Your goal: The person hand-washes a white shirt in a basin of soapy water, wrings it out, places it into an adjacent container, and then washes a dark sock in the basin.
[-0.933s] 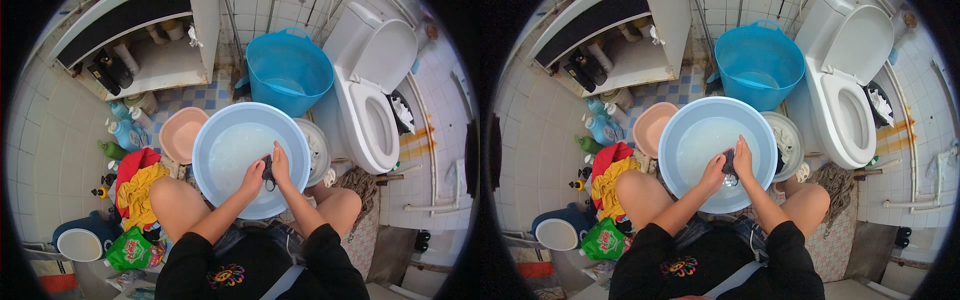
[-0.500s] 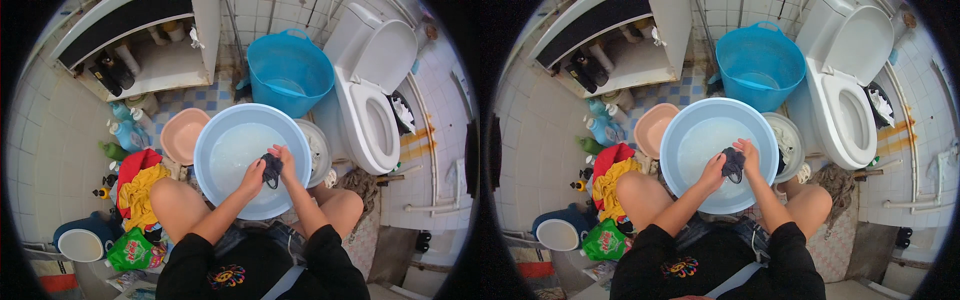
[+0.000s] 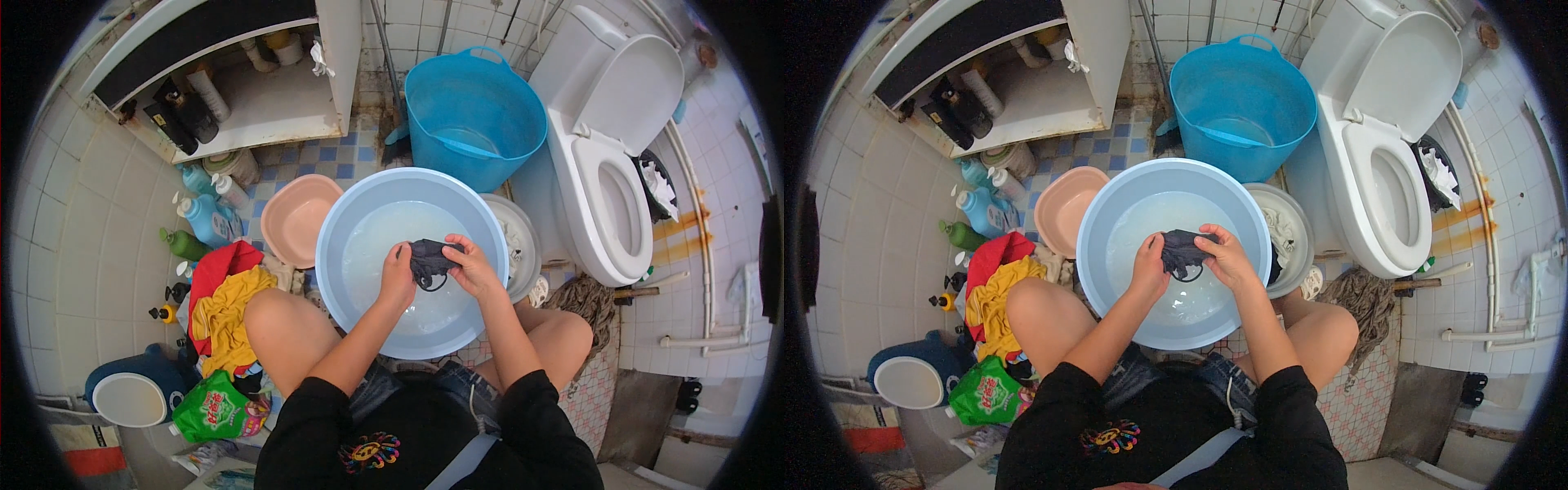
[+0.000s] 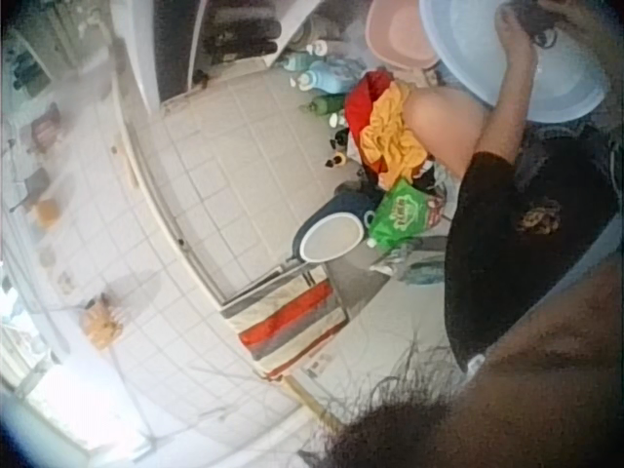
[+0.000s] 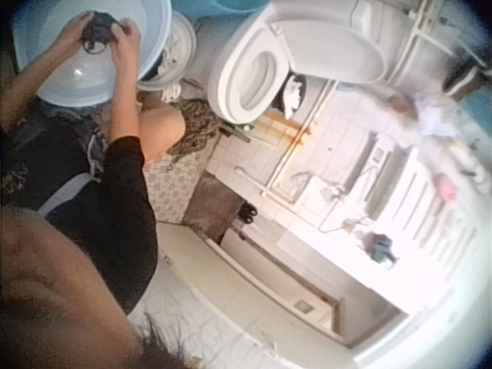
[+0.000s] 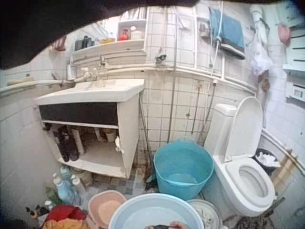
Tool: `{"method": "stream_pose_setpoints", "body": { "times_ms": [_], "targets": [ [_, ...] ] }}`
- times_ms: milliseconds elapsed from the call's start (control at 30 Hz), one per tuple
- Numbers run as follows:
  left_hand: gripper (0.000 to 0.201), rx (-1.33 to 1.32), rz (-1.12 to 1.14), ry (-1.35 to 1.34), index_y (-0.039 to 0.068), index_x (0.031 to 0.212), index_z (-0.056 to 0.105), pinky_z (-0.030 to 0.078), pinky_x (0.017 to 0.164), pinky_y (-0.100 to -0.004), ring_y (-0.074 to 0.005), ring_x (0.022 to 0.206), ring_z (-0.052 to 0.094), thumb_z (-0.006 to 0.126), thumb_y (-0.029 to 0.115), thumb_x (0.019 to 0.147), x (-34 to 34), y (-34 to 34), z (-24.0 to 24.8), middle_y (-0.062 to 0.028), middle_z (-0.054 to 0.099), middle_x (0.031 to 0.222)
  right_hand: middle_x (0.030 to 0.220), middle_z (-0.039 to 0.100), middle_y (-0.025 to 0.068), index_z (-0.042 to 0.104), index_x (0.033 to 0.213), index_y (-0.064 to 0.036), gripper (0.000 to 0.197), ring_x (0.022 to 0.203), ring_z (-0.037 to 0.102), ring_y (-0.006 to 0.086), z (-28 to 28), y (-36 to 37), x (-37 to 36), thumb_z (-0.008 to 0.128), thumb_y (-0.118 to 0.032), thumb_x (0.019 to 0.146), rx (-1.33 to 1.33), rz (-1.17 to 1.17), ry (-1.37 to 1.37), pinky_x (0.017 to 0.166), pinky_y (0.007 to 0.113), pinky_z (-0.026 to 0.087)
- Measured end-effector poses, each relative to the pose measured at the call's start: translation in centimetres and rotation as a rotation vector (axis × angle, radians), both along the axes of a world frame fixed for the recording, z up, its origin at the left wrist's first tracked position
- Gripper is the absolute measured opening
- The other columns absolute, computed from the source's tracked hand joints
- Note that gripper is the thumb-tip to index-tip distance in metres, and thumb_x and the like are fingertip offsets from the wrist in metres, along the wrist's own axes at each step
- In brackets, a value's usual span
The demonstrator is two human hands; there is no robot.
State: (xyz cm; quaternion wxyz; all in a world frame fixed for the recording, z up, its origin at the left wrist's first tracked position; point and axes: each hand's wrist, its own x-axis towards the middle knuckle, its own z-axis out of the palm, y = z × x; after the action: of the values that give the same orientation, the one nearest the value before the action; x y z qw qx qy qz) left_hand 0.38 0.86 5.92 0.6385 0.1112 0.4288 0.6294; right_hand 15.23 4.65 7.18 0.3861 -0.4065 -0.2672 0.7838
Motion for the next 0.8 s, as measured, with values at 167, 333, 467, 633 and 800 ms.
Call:
{"method": "stream_pose_setpoints", "body": {
  "times_ms": [167, 333, 467, 633, 800],
  "targets": [
    [0.025, 0.036, -0.019, -0.002, -0.001, 0.099, 0.047, 0.046, 0.067, -0.0269, -0.0135, 0.078, 0.054, 0.047, 0.022, 0.089, 0.3, 0.4, 0.6, -0.0070, 0.052, 0.088, 0.094, 0.056, 0.0075, 0.053, 0.096, -0.0039, 0.025, 0.083, 0.057, 0.0165, 0.2, -0.1, 0.0, 0.064, 0.000, 0.074, 0.050, -0.121, 0.115, 0.071, 0.028, 0.047],
    [0.024, -0.008, -0.014, 0.074, 0.002, 0.095, 0.046, 0.044, 0.060, -0.0251, -0.0119, 0.072, 0.051, 0.050, 0.024, 0.088, 0.7, -0.1, -0.2, -0.0053, 0.052, 0.080, 0.093, 0.057, 0.0083, 0.056, 0.093, -0.0024, 0.022, 0.087, 0.056, 0.0174, 4.0, -3.2, -4.0, 0.060, 0.003, 0.072, 0.572, -0.116, -0.496, 0.074, 0.029, 0.046],
    [0.026, 0.001, -0.026, 0.059, 0.002, 0.088, 0.049, 0.042, 0.059, -0.0249, -0.0109, 0.069, 0.048, 0.043, 0.028, 0.091, 1.1, -0.8, 0.1, -0.0054, 0.050, 0.079, 0.086, 0.060, 0.0126, 0.058, 0.089, -0.0003, 0.016, 0.077, 0.059, 0.0222, 3.2, -4.8, -5.4, 0.058, 0.001, 0.073, 1.064, -0.149, -0.784, 0.070, 0.030, 0.045],
    [0.029, 0.058, -0.111, 0.241, 0.000, 0.086, 0.047, 0.041, 0.058, -0.0263, -0.0111, 0.069, 0.048, 0.040, 0.027, 0.091, 1.9, -0.8, -1.9, -0.0064, 0.050, 0.079, 0.078, 0.057, 0.0104, 0.055, 0.089, -0.0005, 0.009, 0.071, 0.057, 0.0167, -0.3, -1.8, -3.0, 0.053, -0.001, 0.081, 0.644, -0.282, -0.757, 0.064, 0.027, 0.045],
    [0.028, 0.020, -0.097, 0.195, 0.003, 0.083, 0.048, 0.041, 0.057, -0.0256, -0.0102, 0.065, 0.048, 0.040, 0.028, 0.092, 0.4, -0.8, -3.0, -0.0024, 0.050, 0.075, 0.067, 0.054, 0.0107, 0.051, 0.095, -0.0047, 0.017, 0.060, 0.053, 0.0281, 3.0, -4.9, -5.8, 0.056, -0.005, 0.078, 1.111, 0.068, -1.034, 0.062, 0.036, 0.042]
  ]
}}
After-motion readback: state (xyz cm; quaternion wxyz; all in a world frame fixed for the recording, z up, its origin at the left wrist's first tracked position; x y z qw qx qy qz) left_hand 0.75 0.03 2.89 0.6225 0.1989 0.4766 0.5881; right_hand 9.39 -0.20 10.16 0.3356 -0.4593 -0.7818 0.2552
